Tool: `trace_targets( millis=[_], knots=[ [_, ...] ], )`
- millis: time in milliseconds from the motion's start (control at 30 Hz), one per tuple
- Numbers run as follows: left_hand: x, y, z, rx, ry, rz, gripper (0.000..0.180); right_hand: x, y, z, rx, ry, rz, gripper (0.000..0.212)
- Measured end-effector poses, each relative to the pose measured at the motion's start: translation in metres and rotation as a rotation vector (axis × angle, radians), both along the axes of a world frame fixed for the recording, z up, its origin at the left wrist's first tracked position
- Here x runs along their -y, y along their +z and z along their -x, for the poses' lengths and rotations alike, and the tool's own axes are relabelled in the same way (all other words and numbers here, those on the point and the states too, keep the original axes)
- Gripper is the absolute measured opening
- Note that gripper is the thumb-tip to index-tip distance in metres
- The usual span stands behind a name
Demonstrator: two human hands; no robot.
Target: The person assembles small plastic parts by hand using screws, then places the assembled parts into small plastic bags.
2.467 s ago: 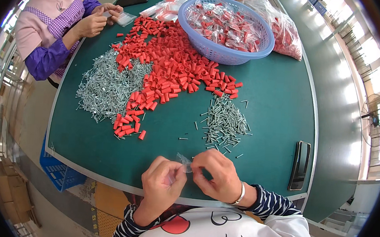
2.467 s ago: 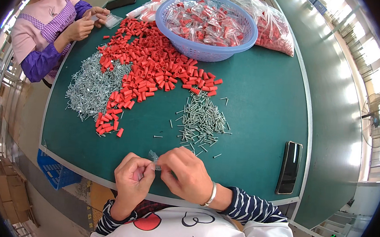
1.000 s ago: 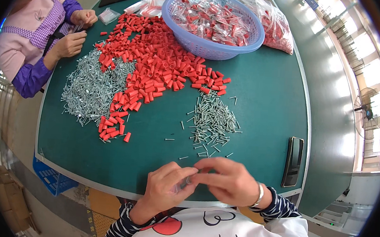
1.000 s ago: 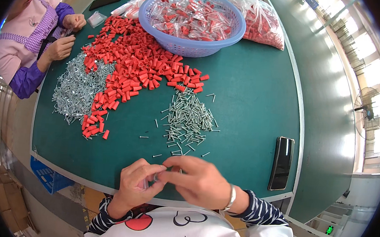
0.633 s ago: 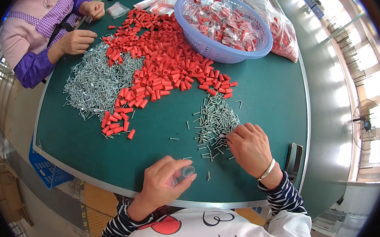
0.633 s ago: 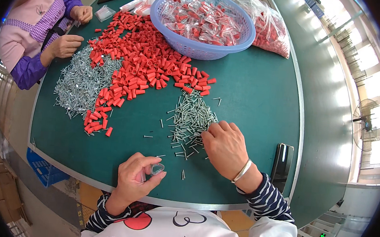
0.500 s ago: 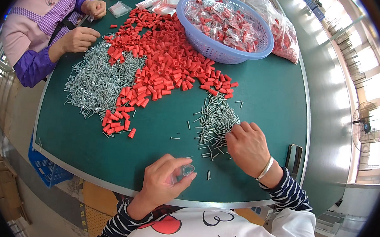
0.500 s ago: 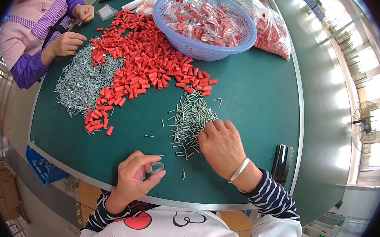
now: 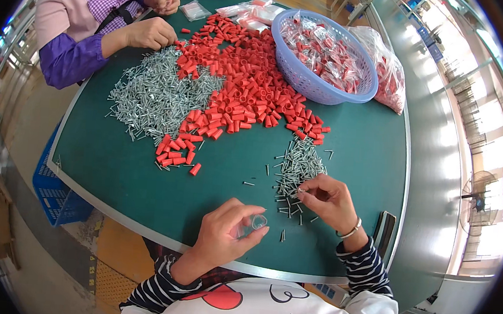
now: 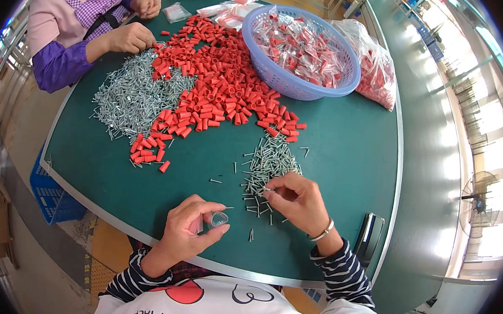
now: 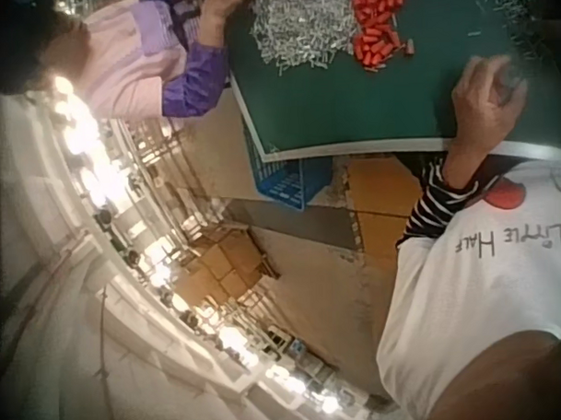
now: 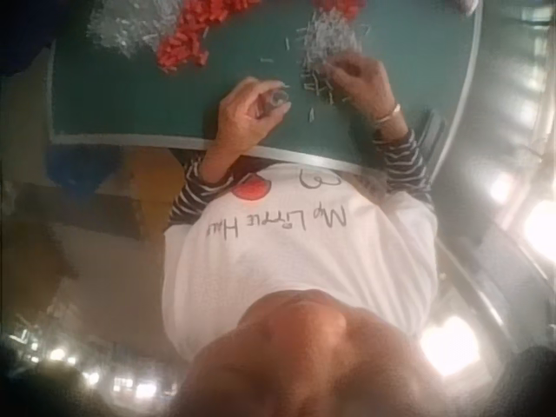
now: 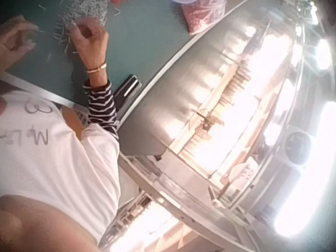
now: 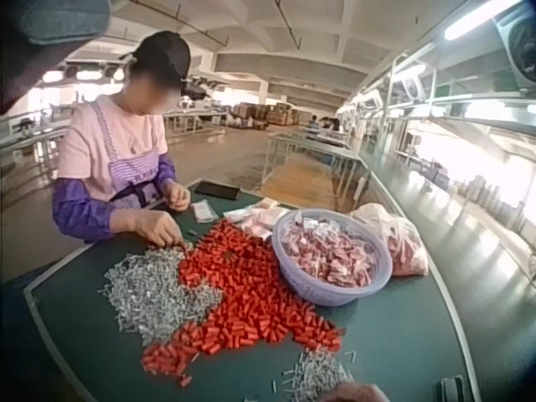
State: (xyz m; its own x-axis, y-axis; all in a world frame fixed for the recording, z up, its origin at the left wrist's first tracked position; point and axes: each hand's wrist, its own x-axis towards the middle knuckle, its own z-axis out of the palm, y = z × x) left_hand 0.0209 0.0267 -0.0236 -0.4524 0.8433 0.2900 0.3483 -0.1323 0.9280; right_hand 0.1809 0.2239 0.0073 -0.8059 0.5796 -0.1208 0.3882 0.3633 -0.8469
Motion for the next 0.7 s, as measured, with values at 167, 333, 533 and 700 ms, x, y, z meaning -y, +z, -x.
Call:
trace_targets(
  millis=[167, 333, 533, 700],
  knots=[
    [0.001, 0.0, -0.001, -0.013, 0.011, 0.007, 0.039, 0.02, -0.004, 0.011, -0.228, -0.086, 0.535, 0.009],
    [0.001, 0.0, -0.001, -0.034, 0.032, 0.019, 0.04, 0.025, 0.003, 0.017, -0.218, -0.117, 0.775, 0.01],
    [-0.001, -0.004, -0.002, -0.016, 0.044, 0.021, 0.041, 0.044, 0.005, 0.027, -0.319, -0.002, 0.796, 0.009],
    [0.0, -0.002, -0.001, -0.041, 0.063, 0.007, 0.04, 0.048, 0.007, 0.032, -0.322, -0.053, 0.861, 0.01]
  ],
)
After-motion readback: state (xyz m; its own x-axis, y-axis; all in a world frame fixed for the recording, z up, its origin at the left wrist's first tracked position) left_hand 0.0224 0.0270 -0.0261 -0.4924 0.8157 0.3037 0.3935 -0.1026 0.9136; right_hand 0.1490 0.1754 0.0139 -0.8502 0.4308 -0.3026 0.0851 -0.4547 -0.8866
